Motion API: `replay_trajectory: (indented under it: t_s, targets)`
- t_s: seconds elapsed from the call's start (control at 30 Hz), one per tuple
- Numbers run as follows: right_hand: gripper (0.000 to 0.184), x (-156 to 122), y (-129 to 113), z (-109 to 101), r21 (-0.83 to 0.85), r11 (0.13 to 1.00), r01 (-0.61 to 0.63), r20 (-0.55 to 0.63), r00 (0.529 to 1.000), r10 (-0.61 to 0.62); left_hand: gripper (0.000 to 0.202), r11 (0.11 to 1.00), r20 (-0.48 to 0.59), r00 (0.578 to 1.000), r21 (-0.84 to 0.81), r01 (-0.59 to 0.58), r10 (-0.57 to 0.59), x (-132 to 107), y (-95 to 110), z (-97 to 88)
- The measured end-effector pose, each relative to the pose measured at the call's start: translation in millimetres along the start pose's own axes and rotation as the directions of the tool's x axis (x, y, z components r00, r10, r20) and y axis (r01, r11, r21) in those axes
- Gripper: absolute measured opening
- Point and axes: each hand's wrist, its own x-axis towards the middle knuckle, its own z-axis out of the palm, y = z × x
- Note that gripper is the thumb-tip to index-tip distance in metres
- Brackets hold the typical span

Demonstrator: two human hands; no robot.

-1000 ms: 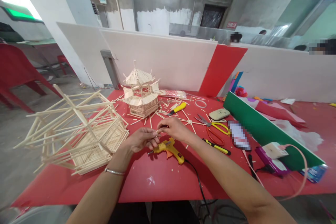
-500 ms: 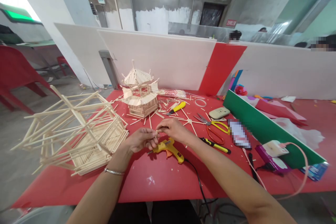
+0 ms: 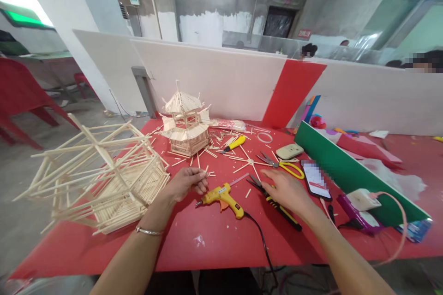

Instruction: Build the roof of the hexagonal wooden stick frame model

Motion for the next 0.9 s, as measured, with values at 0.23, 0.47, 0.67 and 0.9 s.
replay_trajectory:
  t_s: [0.23, 0.47, 0.67, 0.9]
  targets:
    - [0.079, -66.2, 51.2, 32.3, -0.369, 0.924, -0.098, 0.129, 0.979, 0.155, 0.036, 0.988, -0.069, 0.995, 0.146, -0.058, 0.069, -1.7, 2.8, 14.3]
    - [0.046, -55.2, 33.6, 19.3, -0.417, 0.9, -0.13, 0.093, 0.978, 0.185, 0.033, 0.959, -0.115, 0.984, 0.266, -0.1, 0.135, -4.5, 25.0, 34.7]
    - [0.029, -58.9, 20.7, 4.9, -0.196, 0.962, -0.189, 0.087, 0.974, 0.209, 0.035, 0.938, -0.139, 0.983, 0.339, -0.071, 0.124, -13.4, 38.8, 48.7]
    - [0.043, -33.5, -54.6, -19.4, 0.389, 0.921, -0.002, 0.251, 0.962, -0.104, 0.028, 0.846, -0.17, 0.959, 0.522, -0.108, 0.228, -24.8, 48.3, 72.2]
